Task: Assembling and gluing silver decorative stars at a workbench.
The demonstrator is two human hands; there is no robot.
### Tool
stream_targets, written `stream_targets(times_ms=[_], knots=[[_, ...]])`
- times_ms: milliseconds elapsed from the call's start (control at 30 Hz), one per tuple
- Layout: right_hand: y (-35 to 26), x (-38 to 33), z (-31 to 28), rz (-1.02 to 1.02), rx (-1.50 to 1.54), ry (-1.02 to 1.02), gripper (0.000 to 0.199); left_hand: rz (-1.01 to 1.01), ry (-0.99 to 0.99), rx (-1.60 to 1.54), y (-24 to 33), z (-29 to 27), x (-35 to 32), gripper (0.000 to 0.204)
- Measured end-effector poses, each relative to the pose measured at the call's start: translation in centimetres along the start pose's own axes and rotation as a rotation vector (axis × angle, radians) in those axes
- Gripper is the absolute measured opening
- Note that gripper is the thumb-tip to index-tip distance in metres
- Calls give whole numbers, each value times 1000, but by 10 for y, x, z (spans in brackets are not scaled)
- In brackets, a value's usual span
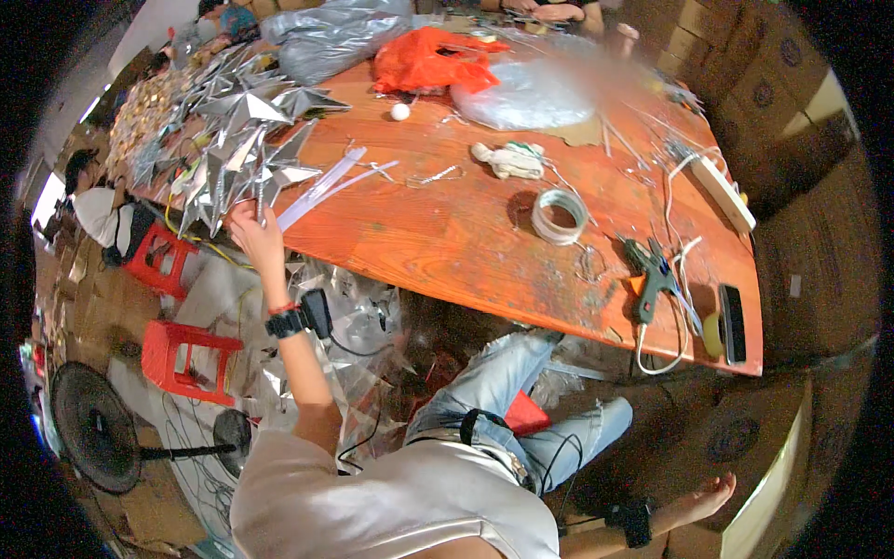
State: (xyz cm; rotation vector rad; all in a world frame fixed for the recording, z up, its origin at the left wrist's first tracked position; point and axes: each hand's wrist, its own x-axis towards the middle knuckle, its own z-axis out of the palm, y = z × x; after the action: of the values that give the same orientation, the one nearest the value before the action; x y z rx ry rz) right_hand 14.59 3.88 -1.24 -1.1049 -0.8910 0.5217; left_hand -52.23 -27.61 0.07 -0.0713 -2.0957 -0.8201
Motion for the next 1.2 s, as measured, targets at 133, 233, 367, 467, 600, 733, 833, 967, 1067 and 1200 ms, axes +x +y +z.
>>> stream_targets(times_ms=[133,233,367,467,600,733,833,967,1067,1200], knots=[[-2,-8,59,-117,-328,-154,27,-31,-104,433,-48,-6,29,57],[4,-29,87,-430,-480,-256,24,-126,-69,280,-60,-5,51,67],[17,-36,95,-269,-421,-398,21,-788,-600,-501,-75,7,84,75],[39,-33,94,-247,-442,-386,21,-717,-758,-628,-93,19,96,71],[36,-42,94,-246,-420,-461,22,-707,-701,-637,-83,21,91,70],[29,-50,98,-244,-447,-454,22,-542,-660,-426,-86,17,90,78],[33,-47,94,-262,-512,-438,21,-79,-216,309,-61,-5,94,88],[39,-40,91,-185,-552,-538,20,270,-138,366,-72,9,177,83],[16,-56,109,-191,-645,-544,20,210,-650,569,-78,58,247,83],[15,-70,125,-228,-620,-524,20,102,-805,412,-90,101,250,75]])
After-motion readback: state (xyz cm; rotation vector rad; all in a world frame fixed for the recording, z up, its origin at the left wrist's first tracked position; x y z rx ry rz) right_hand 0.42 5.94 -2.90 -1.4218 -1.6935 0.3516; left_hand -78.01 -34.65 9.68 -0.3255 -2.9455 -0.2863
